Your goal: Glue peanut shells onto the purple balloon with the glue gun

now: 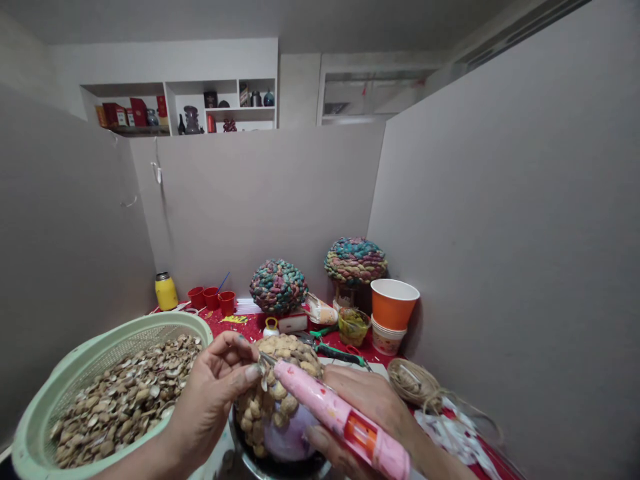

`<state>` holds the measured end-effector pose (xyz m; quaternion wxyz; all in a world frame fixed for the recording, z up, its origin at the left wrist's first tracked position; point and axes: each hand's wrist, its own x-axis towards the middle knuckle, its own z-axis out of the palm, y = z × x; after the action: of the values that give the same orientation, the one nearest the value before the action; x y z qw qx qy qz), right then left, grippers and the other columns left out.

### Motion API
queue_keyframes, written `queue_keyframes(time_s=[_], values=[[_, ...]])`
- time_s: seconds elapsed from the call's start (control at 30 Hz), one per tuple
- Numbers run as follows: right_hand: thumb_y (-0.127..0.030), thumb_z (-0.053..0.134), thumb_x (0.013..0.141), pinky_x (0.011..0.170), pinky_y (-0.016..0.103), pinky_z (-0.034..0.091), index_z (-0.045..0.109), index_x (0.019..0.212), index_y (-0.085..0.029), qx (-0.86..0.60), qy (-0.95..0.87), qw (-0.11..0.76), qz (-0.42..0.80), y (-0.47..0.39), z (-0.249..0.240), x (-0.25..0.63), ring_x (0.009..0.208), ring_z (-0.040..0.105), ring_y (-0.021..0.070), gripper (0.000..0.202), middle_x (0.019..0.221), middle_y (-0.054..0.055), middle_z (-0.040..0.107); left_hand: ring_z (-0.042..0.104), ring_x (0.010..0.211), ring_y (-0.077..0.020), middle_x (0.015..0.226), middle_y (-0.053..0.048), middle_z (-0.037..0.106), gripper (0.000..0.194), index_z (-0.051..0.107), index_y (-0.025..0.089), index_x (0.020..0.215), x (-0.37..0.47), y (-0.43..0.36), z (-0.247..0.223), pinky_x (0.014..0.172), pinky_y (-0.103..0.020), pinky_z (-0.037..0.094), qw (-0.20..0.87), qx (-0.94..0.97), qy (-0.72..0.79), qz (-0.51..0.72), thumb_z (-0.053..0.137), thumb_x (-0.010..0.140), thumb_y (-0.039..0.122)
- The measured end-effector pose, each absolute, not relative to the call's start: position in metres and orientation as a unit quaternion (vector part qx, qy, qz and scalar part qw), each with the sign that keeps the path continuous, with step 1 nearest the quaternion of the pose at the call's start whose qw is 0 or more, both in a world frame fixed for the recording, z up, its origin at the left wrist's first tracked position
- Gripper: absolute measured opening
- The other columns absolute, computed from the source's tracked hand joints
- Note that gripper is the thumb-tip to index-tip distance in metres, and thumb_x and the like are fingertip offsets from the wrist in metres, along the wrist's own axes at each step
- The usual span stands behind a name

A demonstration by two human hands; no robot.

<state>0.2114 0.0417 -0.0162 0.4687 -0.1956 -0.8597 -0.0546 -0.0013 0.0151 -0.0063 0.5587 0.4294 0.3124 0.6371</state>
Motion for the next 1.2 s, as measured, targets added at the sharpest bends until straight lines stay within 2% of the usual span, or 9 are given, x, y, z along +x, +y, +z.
queue_keyframes(time_s=[0.17,0.4,0.67,1.0,1.2], values=[[-0.041,0.036,0.101,0.049,0.026,0.032,0.056,0.082,-0.018,-0.191,-0.872,0.446,-0.067,0.0395,-0.0142,0.2141,0.051,0.044,0.0117,0.036,0.063,-0.001,0.052,0.06,0.078,-0.0109,0.084,0.001,0.068,0.026,0.065,0.02,0.088,-0.0015,0.0149,-0.006,0.073,-0.02,0.049,0.566,0.437,0.298,0.632,0.083,0.07,0.016],[-0.043,0.038,0.099,0.053,0.026,0.039,0.056,0.08,-0.018,-0.203,-0.873,0.443,-0.036,0.0408,-0.0177,0.2145,0.056,0.051,0.0141,0.036,0.065,0.002,0.056,0.061,0.075,-0.0104,0.082,0.002,0.068,0.027,0.065,0.02,0.088,-0.002,0.0128,-0.0057,0.071,-0.02,0.05,0.571,0.427,0.297,0.636,0.083,0.069,0.015],[-0.04,0.041,0.098,0.05,0.026,0.033,0.053,0.079,-0.018,-0.19,-0.87,0.452,-0.055,0.04,-0.0174,0.2145,0.052,0.047,0.0122,0.031,0.063,-0.001,0.053,0.06,0.076,-0.0104,0.082,0.002,0.068,0.027,0.066,0.02,0.088,-0.0021,0.0129,-0.005,0.071,-0.02,0.05,0.568,0.423,0.293,0.642,0.083,0.069,0.014],[-0.041,0.044,0.095,0.046,0.026,0.028,0.047,0.069,-0.02,-0.195,-0.861,0.465,-0.066,0.0419,-0.0174,0.2127,0.048,0.041,0.0112,0.034,0.059,-0.002,0.049,0.061,0.076,-0.0107,0.083,0.002,0.067,0.027,0.066,0.021,0.088,-0.0014,0.0128,-0.003,0.072,-0.02,0.051,0.563,0.42,0.29,0.651,0.083,0.068,0.014],[-0.04,0.043,0.095,0.047,0.027,0.028,0.054,0.072,-0.019,-0.204,-0.868,0.447,-0.066,0.0405,-0.0169,0.2143,0.048,0.041,0.0119,0.033,0.06,-0.001,0.051,0.06,0.077,-0.0106,0.083,0.002,0.067,0.025,0.066,0.021,0.089,-0.0021,0.0143,-0.004,0.073,-0.02,0.051,0.561,0.426,0.284,0.651,0.081,0.071,0.012]])
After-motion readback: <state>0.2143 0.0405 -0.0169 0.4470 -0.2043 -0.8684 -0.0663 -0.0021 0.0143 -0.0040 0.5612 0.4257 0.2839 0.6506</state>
